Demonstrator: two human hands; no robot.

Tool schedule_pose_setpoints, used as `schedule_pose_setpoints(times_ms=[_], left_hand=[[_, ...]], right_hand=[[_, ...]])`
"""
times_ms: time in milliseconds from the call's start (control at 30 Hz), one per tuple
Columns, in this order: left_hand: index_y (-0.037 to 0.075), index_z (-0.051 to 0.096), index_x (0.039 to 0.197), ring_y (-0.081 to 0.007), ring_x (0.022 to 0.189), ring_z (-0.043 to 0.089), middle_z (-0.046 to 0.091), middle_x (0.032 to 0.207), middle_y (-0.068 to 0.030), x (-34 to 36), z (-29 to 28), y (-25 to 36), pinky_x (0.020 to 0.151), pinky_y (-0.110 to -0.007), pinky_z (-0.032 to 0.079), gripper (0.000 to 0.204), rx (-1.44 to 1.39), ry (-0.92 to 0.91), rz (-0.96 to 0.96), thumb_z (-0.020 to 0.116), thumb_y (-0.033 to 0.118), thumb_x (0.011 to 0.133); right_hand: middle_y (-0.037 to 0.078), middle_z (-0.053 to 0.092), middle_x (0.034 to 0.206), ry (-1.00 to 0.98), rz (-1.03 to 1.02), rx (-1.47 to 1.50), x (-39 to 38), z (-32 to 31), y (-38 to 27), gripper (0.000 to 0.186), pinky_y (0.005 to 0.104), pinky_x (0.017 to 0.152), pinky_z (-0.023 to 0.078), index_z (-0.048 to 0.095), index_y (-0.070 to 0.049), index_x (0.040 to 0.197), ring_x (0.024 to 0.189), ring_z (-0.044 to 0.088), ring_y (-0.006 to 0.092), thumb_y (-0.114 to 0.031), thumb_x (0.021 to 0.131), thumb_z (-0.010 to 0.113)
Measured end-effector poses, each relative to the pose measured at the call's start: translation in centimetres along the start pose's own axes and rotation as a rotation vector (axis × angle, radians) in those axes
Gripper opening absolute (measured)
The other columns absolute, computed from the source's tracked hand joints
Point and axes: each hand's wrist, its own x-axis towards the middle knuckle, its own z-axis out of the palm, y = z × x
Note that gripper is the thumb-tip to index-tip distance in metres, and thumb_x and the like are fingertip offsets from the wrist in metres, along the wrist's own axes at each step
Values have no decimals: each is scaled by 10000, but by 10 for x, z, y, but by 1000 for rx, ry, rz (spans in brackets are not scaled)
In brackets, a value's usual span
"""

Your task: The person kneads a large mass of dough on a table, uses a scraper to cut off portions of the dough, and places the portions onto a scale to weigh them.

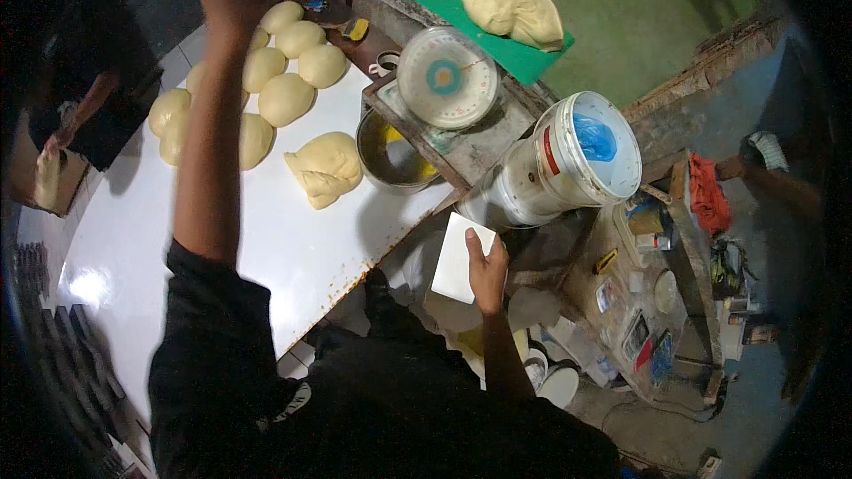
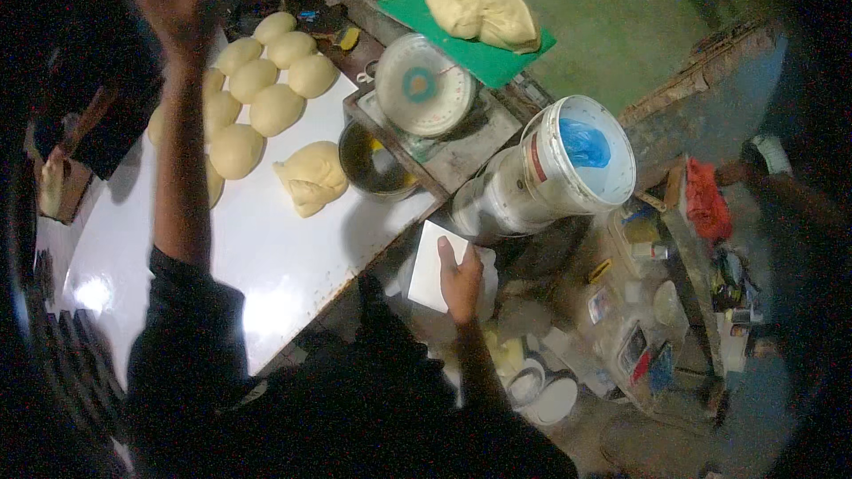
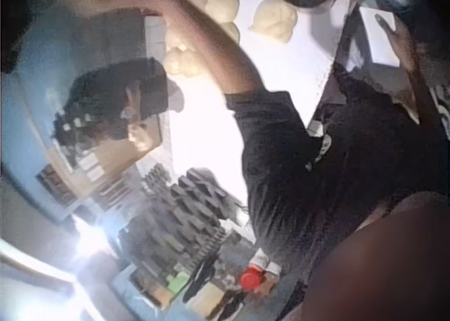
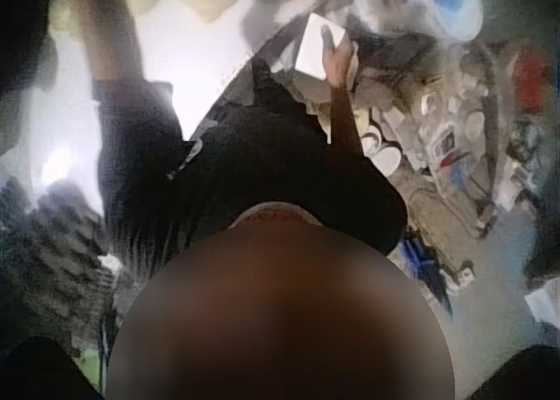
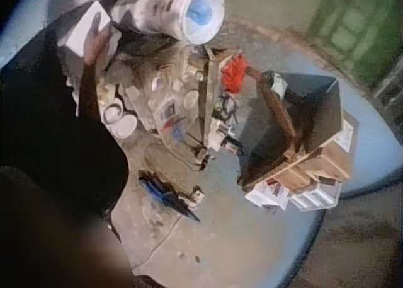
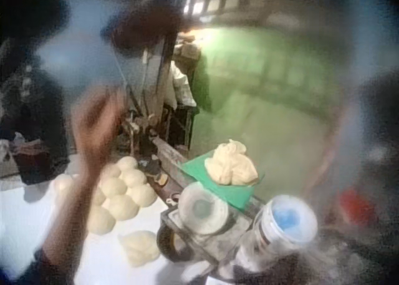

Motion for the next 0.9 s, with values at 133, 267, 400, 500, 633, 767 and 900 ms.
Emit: schedule_pose_setpoints(times_ms=[133, 267, 400, 500, 633, 767, 900], left_hand=[[-32, 684, 958, -402, 815, 675, 697, 892, -242, -280, -23, 4, 737, -454, 515, 285, 39, -445, -696, 688, 253, 940], [3, 654, 957, -423, 923, 617, 642, 965, -221, -483, -92, 54, 811, -506, 496, 197, 217, -725, -928, 693, 185, 891], [1, 677, 988, -401, 1046, 595, 643, 1055, -212, -499, -98, 100, 901, -481, 485, 187, 197, -872, -1046, 700, 115, 841], [-8, 689, 1009, -397, 1056, 586, 636, 1089, -214, -455, -67, 92, 914, -484, 477, 216, 142, -742, -999, 705, 128, 842], [-10, 670, 1078, -402, 1084, 566, 609, 1149, -205, -301, 38, 114, 944, -468, 465, 331, -138, -356, -726, 747, 214, 847], [93, 652, 1276, -428, 1267, 482, 496, 1370, -253, -164, 135, 138, 1020, -466, 454, 629, -140, -271, -320, 856, 386, 758], [110, 659, 1251, -423, 1232, 514, 532, 1334, -237, -142, 206, 108, 996, -476, 470, 627, 18, -366, -222, 862, 373, 720]], right_hand=[[255, 717, 1025, -56, -18, -176, -14, 11, -11, 419, 446, 843, 518, 659, 48, 1114, 952, 694, 391, -346, 972, 669], [282, 701, 1050, -83, -34, -167, -29, 9, 7, 462, 474, 852, 522, 646, 58, 1154, 971, 685, 430, -362, 963, 673], [105, 700, 975, -27, -65, -261, -44, -7, 40, 431, 382, 794, 515, 648, 33, 1107, 873, 643, 192, -379, 983, 676], [85, 690, 1043, -43, 3, -148, -37, -14, 9, 406, 359, 843, 505, 634, 25, 1167, 929, 626, 173, -338, 990, 678], [174, 711, 1097, 77, -102, -147, 30, -64, -29, 452, 419, 921, 497, 643, 13, 1227, 1002, 664, 270, -358, 972, 682], [90, 716, 995, 233, -497, -250, 108, -83, -190, 349, 336, 845, 509, 673, 49, 1111, 906, 648, 167, -278, 987, 675], [235, 726, 969, 184, -773, -305, 205, -57, -291, 400, 425, 808, 528, 680, 47, 1056, 880, 705, 365, -340, 957, 665]])
